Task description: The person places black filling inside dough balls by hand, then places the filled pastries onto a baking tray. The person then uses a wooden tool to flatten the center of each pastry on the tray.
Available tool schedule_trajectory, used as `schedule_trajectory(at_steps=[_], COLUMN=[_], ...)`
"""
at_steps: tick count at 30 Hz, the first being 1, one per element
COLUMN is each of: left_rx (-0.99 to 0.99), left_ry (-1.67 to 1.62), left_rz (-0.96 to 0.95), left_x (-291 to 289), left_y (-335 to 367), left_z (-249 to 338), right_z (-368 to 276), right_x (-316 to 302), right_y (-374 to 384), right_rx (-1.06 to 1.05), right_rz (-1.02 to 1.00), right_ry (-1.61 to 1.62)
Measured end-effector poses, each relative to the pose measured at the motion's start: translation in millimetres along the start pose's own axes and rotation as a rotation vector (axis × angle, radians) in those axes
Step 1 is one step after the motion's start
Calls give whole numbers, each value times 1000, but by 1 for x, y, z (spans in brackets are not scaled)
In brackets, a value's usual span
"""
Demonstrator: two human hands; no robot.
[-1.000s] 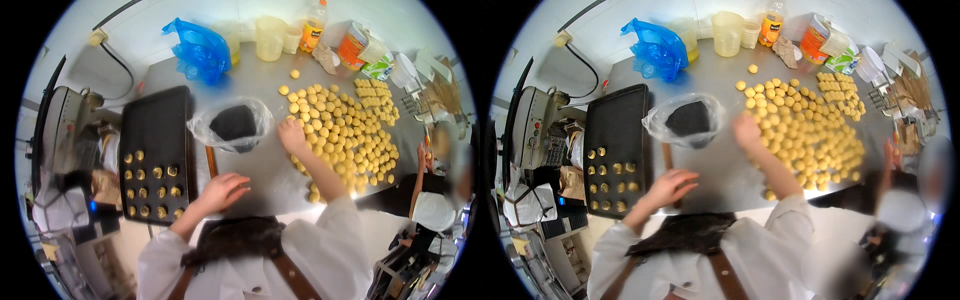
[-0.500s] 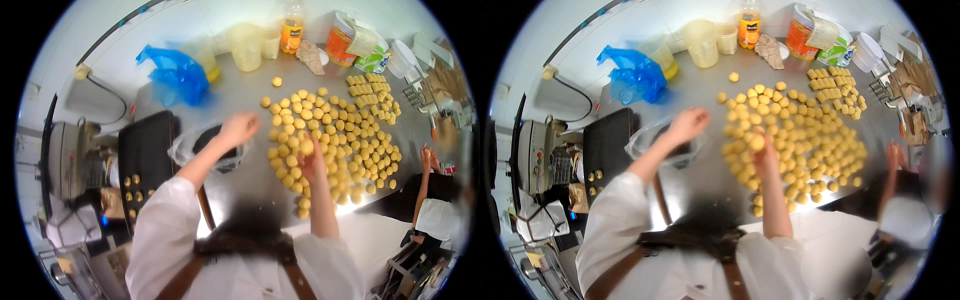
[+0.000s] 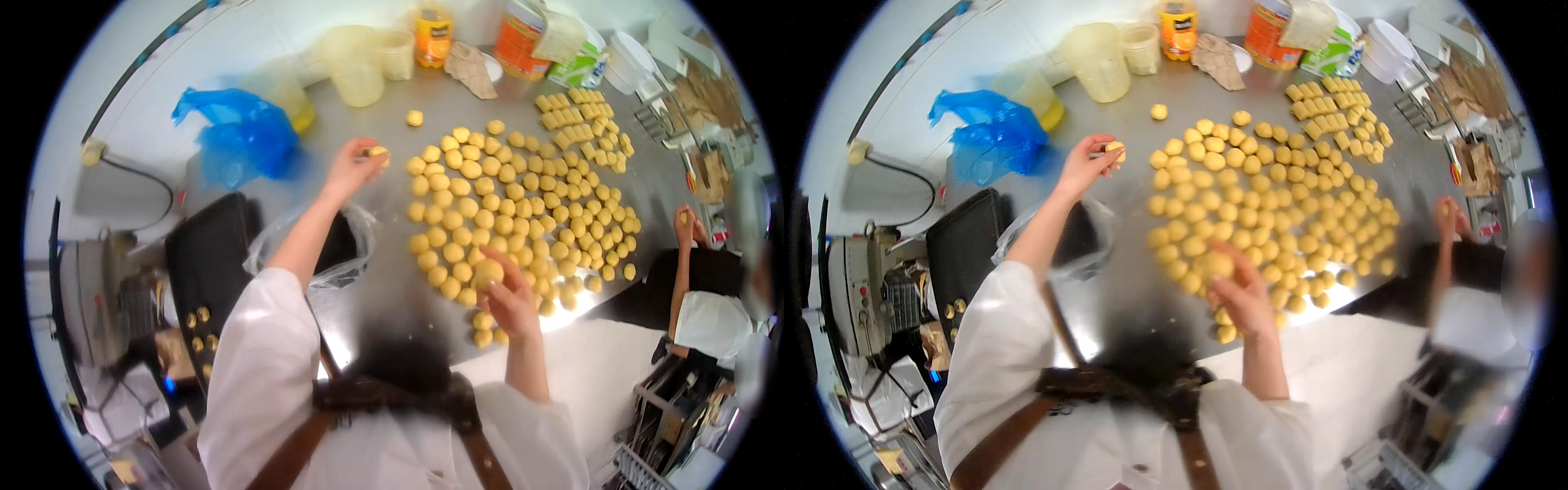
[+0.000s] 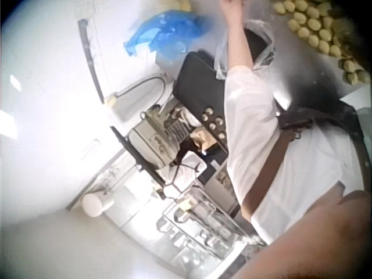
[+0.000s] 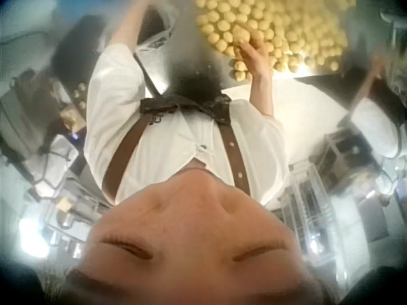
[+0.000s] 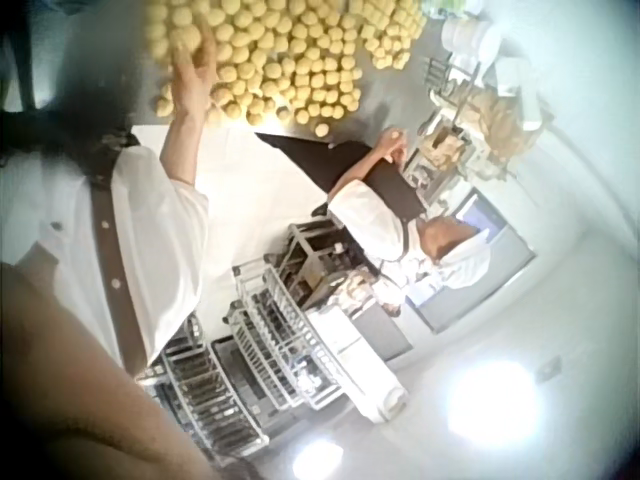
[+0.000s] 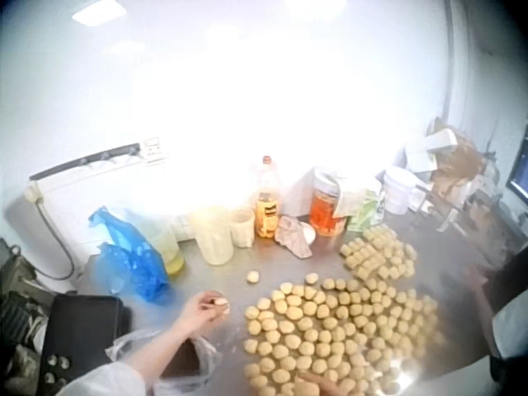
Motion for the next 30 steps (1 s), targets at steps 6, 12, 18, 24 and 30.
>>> schedule_trajectory(at_steps=[6,12,18,24,30], left_rx=[-279,-407,-417,-249,372], left_ry=[-855,-1122,-1027,-666,586], left_rz=[-17,57,88,91,161], left_x=[-106,-146,-167,-167,-143], left_y=[-161,-250,-256,-207,-171], left_z=[-3,-56,-70,-50,-74], right_z=[33,70,72,89,112], right_x=[99,164,194,208,232], right_y=[17,15,41,83,111], right_rx=[114,247,-145,-248,-651], right_rz=[-326,-512,-525,-464,-457], right_ry=[73,46,-384,-654,-1226])
Point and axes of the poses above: each hand's wrist, its own y-axis towards the middle knuckle, its own x-axis out of the palm, z = x × y, the point moved 8 cm from there along y, towards the middle knuckle, and after that the axes turned 6 degrees about z, right-handed, at the moved point
